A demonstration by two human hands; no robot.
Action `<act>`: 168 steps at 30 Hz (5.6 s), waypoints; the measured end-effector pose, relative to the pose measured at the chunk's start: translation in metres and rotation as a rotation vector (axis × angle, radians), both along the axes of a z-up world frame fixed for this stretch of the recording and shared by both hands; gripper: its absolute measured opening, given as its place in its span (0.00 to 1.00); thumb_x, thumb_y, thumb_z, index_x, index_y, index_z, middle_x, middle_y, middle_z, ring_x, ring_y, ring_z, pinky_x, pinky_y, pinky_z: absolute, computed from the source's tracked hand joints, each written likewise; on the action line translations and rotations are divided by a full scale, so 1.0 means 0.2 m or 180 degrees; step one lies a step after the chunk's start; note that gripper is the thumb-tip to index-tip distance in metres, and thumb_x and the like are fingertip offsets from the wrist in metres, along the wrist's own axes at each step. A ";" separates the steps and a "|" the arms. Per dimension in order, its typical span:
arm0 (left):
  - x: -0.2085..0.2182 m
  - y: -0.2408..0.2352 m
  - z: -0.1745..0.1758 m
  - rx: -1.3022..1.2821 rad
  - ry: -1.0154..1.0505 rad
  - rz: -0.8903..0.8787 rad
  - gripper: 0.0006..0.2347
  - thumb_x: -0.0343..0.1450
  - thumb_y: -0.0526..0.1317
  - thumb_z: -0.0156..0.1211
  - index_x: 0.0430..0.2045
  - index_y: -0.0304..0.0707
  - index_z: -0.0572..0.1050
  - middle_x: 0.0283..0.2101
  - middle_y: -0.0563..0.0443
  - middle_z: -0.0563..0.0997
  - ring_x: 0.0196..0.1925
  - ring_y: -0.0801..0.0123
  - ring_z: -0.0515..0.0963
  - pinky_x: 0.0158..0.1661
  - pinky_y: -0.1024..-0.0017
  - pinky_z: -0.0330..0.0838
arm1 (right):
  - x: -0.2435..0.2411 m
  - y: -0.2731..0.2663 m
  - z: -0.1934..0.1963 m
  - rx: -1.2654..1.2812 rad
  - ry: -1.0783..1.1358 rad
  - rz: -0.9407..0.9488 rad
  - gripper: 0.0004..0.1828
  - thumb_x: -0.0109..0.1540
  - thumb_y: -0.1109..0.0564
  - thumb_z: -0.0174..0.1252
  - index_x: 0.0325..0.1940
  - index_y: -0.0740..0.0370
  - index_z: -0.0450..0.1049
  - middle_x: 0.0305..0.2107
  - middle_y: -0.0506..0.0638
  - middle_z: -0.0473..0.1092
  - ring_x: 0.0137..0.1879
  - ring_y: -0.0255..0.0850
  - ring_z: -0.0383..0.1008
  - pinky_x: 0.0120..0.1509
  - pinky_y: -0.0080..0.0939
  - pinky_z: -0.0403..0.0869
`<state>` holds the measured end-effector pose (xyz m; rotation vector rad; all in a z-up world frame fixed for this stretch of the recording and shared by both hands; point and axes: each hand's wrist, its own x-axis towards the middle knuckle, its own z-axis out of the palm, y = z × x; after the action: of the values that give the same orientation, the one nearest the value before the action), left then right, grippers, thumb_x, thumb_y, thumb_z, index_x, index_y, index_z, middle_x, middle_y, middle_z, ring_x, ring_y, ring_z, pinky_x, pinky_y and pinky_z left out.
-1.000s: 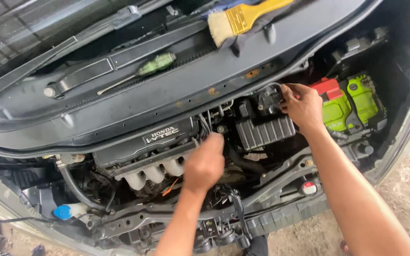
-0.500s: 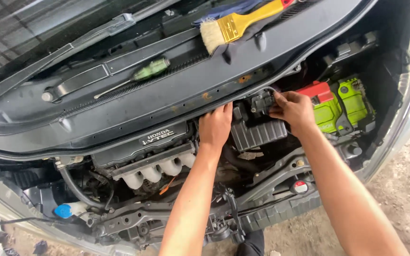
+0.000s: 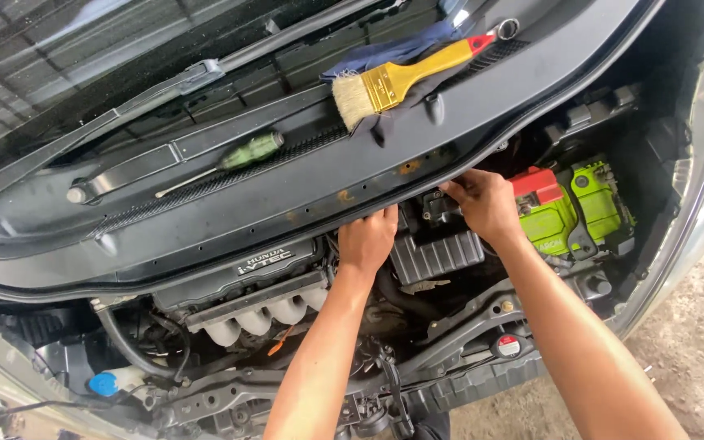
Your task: The person works on the front of a car with the hood open, using a screwdriver to remove screws from the cowl panel and the area near the headlights. They then use their hands to disconnect electrical connectors and manipulate components within the engine bay.
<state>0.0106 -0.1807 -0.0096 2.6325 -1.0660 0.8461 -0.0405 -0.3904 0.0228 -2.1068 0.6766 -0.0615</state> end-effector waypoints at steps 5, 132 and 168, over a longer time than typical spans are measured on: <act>0.00 -0.01 -0.03 -0.0001 -0.0056 -0.0009 0.15 0.75 0.34 0.51 0.57 0.47 0.74 0.50 0.54 0.81 0.30 0.61 0.84 0.24 0.67 0.82 | 0.00 0.01 0.20 -0.1395 -0.1136 0.0857 0.16 0.56 0.47 0.72 0.32 0.63 0.79 0.24 0.59 0.72 0.40 0.61 0.76 0.42 0.59 0.76; -0.48 -0.39 0.03 -0.1595 0.0424 0.1186 0.08 0.78 0.38 0.57 0.45 0.37 0.82 0.38 0.55 0.81 0.53 0.68 0.76 0.52 0.62 0.66 | -0.16 -0.06 0.15 0.0302 0.0329 0.0422 0.30 0.63 0.26 0.61 0.46 0.54 0.82 0.29 0.50 0.80 0.36 0.51 0.83 0.41 0.51 0.79; -0.45 -0.42 0.01 -0.1491 -0.0238 0.1396 0.10 0.78 0.40 0.55 0.47 0.39 0.82 0.38 0.57 0.81 0.49 0.71 0.77 0.48 0.64 0.63 | -0.10 -0.06 0.07 -0.0584 -0.0073 0.0603 0.32 0.57 0.36 0.72 0.45 0.66 0.74 0.31 0.55 0.80 0.45 0.54 0.82 0.49 0.57 0.79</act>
<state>-0.0798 -0.2651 -0.0067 2.4570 -0.2414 1.1207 -0.0601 -0.4020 0.0363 -2.3336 0.4696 -0.0438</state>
